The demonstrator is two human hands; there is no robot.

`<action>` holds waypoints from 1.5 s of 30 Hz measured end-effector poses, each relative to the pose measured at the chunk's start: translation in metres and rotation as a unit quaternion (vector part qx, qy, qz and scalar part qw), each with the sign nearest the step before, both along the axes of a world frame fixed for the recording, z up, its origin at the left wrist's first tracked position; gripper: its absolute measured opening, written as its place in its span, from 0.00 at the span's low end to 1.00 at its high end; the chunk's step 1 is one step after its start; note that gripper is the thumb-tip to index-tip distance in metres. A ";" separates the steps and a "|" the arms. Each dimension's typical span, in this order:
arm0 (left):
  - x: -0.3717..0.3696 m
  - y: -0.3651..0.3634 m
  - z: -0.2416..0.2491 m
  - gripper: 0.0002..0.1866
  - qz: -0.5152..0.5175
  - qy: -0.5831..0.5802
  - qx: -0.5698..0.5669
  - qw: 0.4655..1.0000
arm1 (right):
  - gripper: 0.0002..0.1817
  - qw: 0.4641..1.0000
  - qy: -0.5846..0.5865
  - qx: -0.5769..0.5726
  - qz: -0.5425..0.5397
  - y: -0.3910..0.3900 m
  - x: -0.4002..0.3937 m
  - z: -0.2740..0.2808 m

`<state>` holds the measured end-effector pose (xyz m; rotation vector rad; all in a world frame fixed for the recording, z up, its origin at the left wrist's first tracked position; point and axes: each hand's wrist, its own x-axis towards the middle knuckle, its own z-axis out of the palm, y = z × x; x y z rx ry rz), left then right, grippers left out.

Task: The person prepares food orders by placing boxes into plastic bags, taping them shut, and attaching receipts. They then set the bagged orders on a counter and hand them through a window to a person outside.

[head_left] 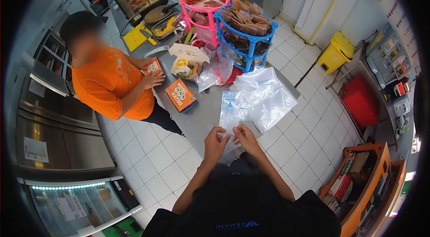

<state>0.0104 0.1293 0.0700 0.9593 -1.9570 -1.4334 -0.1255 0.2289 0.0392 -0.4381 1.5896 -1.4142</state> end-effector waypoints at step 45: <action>0.076 0.002 -0.067 0.17 0.020 0.021 0.250 0.968 | 0.09 0.992 -0.020 -0.064 0.103 0.031 0.023 -0.026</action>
